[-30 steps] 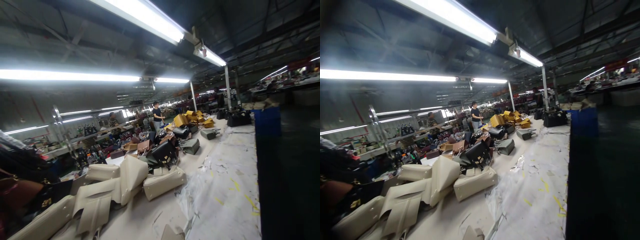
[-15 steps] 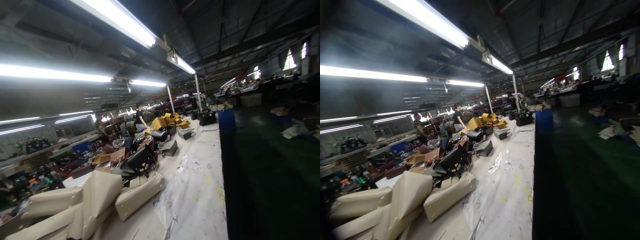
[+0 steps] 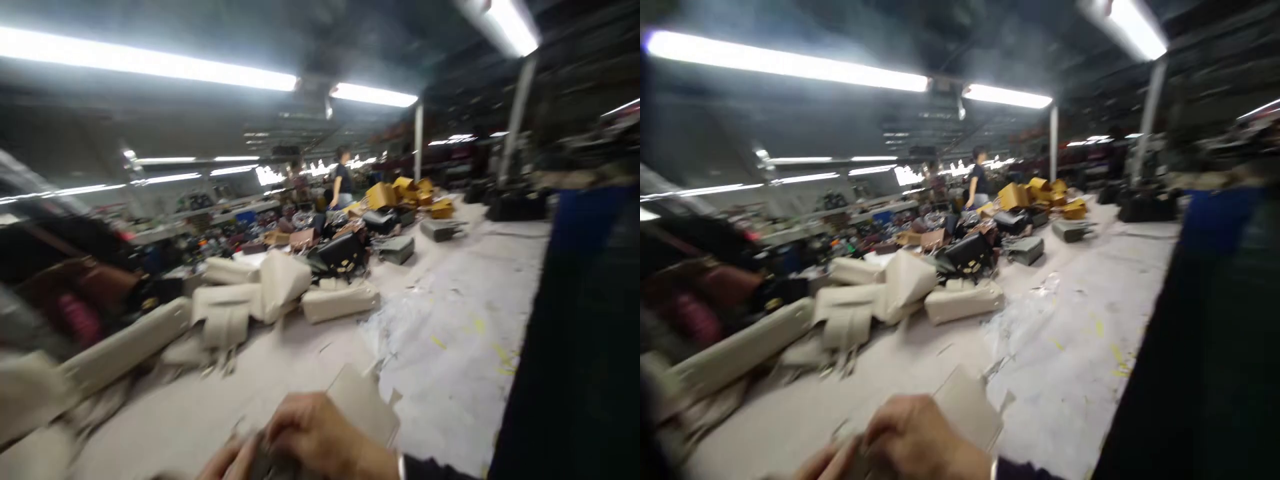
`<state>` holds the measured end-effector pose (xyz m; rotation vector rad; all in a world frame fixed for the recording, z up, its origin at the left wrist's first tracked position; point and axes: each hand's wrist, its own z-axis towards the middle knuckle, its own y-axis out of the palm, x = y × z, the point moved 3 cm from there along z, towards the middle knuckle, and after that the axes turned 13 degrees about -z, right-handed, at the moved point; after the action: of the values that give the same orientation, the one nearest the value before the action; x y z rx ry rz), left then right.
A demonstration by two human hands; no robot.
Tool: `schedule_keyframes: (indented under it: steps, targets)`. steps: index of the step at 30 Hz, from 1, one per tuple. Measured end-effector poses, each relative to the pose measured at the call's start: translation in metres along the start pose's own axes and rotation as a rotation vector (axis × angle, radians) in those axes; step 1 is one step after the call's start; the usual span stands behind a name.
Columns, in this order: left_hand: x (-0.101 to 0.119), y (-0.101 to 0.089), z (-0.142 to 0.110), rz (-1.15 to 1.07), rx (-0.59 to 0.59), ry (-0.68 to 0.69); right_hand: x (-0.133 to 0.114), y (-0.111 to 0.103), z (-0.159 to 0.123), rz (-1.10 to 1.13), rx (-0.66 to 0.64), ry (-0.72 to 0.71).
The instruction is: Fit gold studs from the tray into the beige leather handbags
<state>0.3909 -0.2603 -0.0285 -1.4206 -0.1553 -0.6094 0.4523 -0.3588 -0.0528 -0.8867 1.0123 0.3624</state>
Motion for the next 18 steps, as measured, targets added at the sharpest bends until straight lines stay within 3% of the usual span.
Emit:
schedule_keyframes:
  steps: [2,5,6,7,9,18]
  targets:
    - [-0.045,-0.008,0.011,0.002,-0.025,-0.115,0.002,0.010,-0.007,-0.048,0.053,-0.042]
    - [-0.082,-0.002,0.017,-0.454,-0.313,-0.008,0.011,0.015,-0.010,-0.074,-0.006,-0.099]
    - [-0.084,0.002,0.016,-0.730,-0.460,0.093,0.014,0.014,-0.009,-0.078,-0.016,-0.106]
    - [-0.086,0.006,0.015,-0.887,-0.533,0.111,0.016,0.013,-0.010,-0.084,-0.019,-0.107]
    - [-0.086,0.012,0.013,-1.076,-0.590,0.115,0.017,0.011,-0.012,-0.090,-0.022,-0.122]
    - [-0.085,0.013,0.009,-1.135,-0.587,0.099,0.008,0.015,-0.016,-0.127,-0.031,-0.211]
